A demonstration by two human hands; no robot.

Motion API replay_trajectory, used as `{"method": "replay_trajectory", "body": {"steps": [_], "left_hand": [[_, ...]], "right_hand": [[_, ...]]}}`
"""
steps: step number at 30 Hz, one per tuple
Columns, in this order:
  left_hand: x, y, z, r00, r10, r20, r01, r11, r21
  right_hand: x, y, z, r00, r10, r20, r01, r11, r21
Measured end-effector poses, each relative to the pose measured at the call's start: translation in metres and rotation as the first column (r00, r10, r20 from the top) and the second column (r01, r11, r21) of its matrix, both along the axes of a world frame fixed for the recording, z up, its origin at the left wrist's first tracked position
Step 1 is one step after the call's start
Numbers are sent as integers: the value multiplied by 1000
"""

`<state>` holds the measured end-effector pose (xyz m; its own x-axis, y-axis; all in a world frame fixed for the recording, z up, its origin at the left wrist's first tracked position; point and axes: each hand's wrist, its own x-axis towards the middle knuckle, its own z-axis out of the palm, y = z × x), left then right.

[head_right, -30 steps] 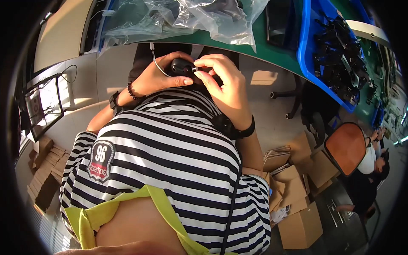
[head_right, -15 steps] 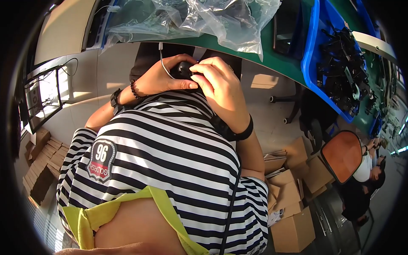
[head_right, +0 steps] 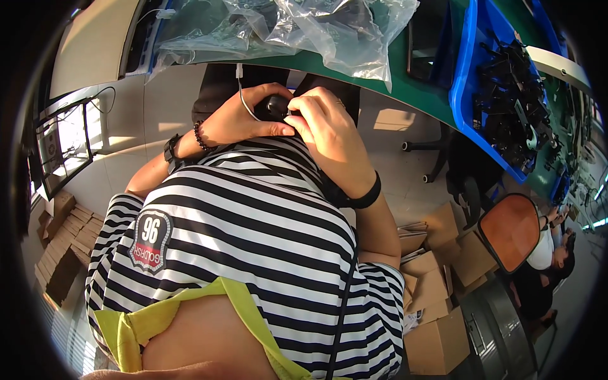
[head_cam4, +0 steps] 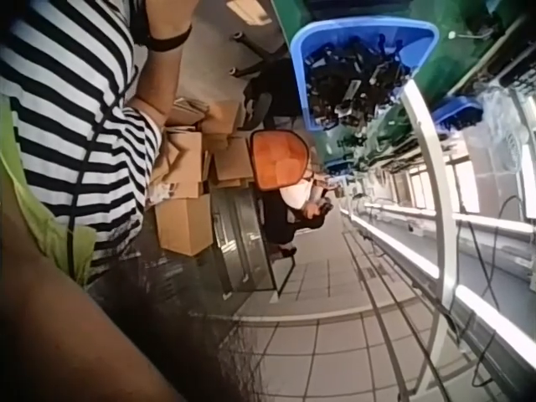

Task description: The person picks up a black plastic component, inserts a small white wire into it, and attaches a black plastic bracket from a blue tray. They then place the assembled unit onto a cardboard sheet and begin the process again with a new component.

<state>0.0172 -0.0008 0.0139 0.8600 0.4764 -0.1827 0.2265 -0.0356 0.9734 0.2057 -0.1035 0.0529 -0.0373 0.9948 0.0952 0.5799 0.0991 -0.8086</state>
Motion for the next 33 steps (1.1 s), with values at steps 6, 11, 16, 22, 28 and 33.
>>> {"method": "replay_trajectory", "body": {"steps": [6,11,16,22,28,33], "left_hand": [[-2,2,-1,1000,-4,-6,5,988,152],[3,4,8,1000,-14,20,9,973,231],[9,0,13,999,0,43,-7,988,157],[8,-3,12,999,-14,48,4,982,189],[7,-5,8,998,45,32,-49,988,143],[7,1,8,997,82,-10,-80,984,162]], "right_hand": [[0,-1,0,999,0,41,-3,998,56],[-2,-3,-4,992,-52,111,35,988,150],[-4,-7,-7,936,-109,336,62,987,148],[-9,-4,-10,877,-191,441,109,973,205],[-14,2,-7,914,-196,354,119,966,229],[-7,-1,-12,960,-95,263,38,976,214]]}}
